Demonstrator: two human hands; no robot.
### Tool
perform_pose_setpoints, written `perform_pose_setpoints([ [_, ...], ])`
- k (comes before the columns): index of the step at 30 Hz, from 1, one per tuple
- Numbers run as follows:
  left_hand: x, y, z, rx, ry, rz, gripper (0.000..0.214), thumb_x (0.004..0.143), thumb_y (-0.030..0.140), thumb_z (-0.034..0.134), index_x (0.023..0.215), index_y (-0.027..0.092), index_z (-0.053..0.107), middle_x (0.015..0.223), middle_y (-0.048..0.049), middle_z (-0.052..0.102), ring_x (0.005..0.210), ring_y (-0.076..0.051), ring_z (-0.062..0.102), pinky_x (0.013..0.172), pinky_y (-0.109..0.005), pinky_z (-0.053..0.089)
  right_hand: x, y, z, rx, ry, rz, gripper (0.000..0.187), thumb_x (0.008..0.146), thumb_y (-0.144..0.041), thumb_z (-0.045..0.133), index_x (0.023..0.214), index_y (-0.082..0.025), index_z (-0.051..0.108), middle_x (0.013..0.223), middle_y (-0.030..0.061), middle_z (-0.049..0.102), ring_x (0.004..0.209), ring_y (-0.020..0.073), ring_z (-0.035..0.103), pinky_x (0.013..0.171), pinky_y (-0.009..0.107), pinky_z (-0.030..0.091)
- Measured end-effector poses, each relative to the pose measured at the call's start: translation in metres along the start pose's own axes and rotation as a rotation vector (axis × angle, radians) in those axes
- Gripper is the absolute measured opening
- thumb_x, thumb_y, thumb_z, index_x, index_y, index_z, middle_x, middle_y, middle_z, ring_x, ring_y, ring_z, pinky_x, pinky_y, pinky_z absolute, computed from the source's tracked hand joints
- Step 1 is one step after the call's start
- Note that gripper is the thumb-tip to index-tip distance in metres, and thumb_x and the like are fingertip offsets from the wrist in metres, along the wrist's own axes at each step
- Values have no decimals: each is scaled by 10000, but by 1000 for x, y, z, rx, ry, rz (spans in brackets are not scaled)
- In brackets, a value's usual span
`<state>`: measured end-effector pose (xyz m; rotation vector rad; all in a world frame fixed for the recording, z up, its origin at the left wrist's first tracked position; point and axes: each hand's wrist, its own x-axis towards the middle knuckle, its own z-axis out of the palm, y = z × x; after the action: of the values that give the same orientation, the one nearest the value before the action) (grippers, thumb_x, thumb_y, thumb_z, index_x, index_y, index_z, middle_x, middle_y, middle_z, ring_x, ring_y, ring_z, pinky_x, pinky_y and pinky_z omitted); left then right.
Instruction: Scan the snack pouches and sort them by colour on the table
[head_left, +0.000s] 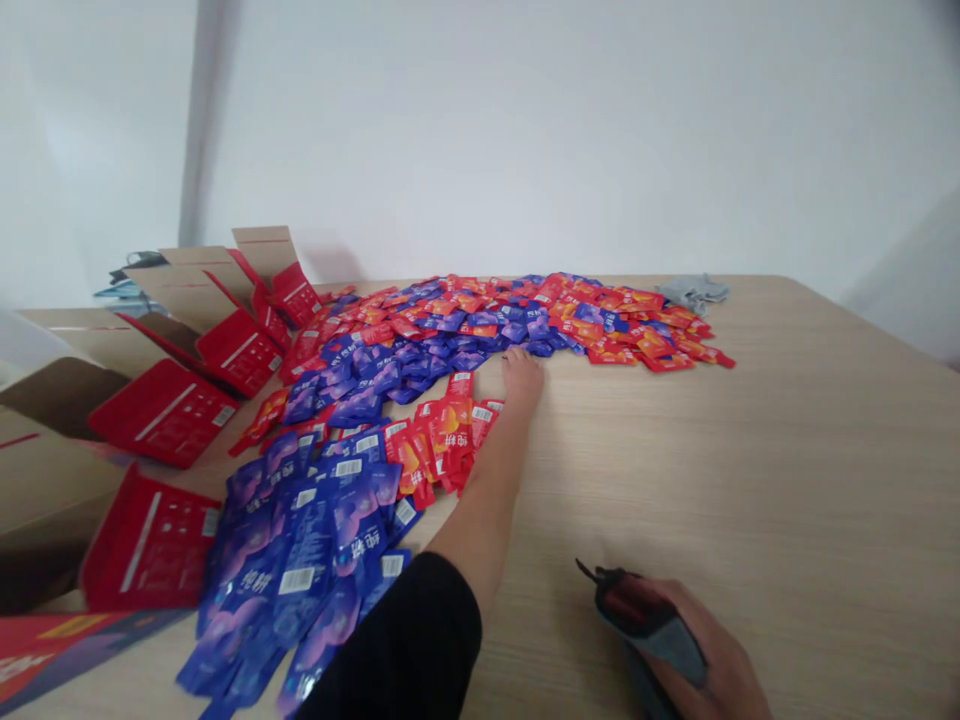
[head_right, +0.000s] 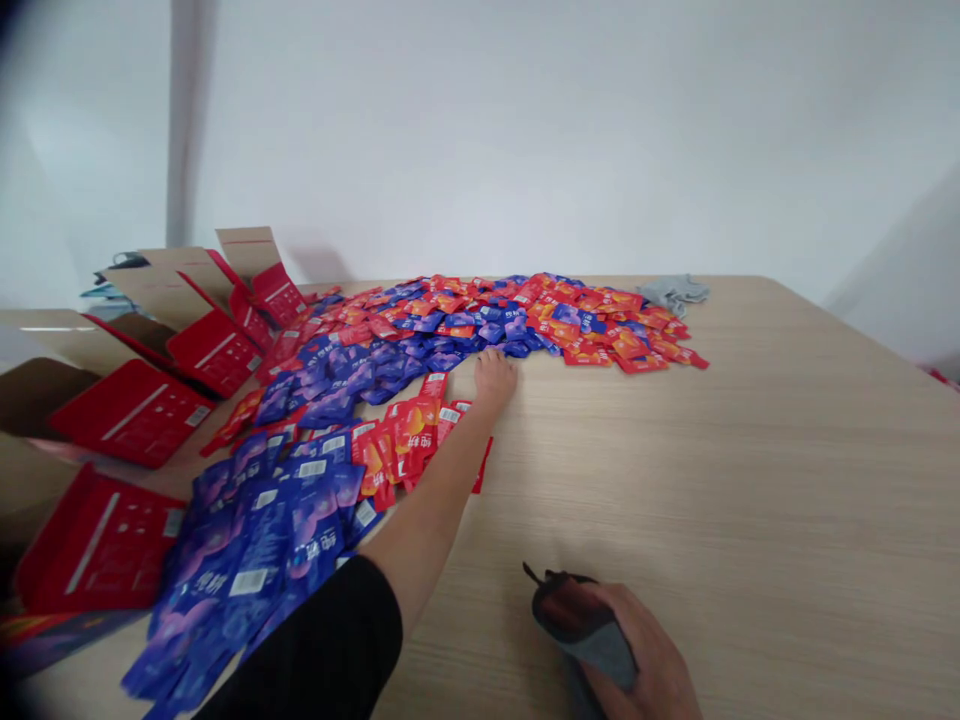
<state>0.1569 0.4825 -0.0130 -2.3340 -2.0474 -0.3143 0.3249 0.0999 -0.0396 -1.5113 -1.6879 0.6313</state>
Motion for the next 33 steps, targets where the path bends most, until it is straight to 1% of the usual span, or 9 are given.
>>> perform_pose_setpoints([
  [4,10,-1,-11,3,-47,-20,446,1020,410,663,1389,169,592,1430,-134,583,1268,-298,609,1059,-533,530,0,1,0,-13,-13,17,360,840,-547,696,1132,-354,778,1097,38,818,952,315,798,779,390,673],
  [8,9,3,-34,19,-181,-15,406,1014,387,680,1338,151,615,1340,-127,628,1152,-261,662,969,-470,589,-2,4,1,-4,14,26,381,823,-535,711,1136,-329,779,1109,41,816,981,311,794,824,396,666],
  [13,-34,20,-66,13,-363,104,391,1020,387,672,1335,164,616,1327,-115,635,1132,-252,669,953,-463,596,-1,6,-5,64,-4,102,426,799,-561,733,1120,-288,795,1124,73,814,1024,328,783,876,409,651],
  [17,-114,34,-82,7,-415,214,385,1019,386,674,1325,157,621,1311,-115,642,1117,-247,674,942,-454,600,2,8,-25,120,-141,138,438,793,-552,761,1130,-276,807,1154,87,809,1068,341,770,939,436,632],
  [22,-254,36,-93,-17,-441,323,126,996,184,649,1076,125,724,1032,-144,732,991,-258,733,815,-353,623,-3,15,-55,118,-246,178,469,760,-575,802,1125,-281,819,1144,87,813,1083,366,763,997,474,608],
  [24,-311,27,-96,-30,-436,346,155,1002,178,626,1123,137,714,1062,-161,729,970,-264,733,784,-359,631,-7,13,-65,140,-329,199,483,760,-571,814,1141,-274,814,1171,92,806,1113,371,752,1034,497,586],
  [28,-401,-5,-102,-92,-404,408,493,895,446,809,1273,170,655,1196,-149,692,1071,-324,690,799,-419,649,-10,3,-78,210,-488,237,538,749,-573,836,1170,-240,797,1215,117,791,1140,369,741,1054,522,569],
  [31,-445,-35,-99,-179,-284,493,784,795,519,882,1437,209,555,1280,-137,672,1107,-325,679,899,-442,638,-9,-5,-81,211,-525,244,563,741,-600,834,1171,-239,792,1212,117,792,1132,370,743,1056,540,565],
  [33,-467,-53,-93,-222,-208,538,862,815,512,868,1517,195,479,1336,-153,657,1155,-326,671,970,-458,622,-8,-9,-80,178,-486,243,555,731,-630,830,1142,-258,801,1192,99,799,1123,366,744,1050,530,570],
])
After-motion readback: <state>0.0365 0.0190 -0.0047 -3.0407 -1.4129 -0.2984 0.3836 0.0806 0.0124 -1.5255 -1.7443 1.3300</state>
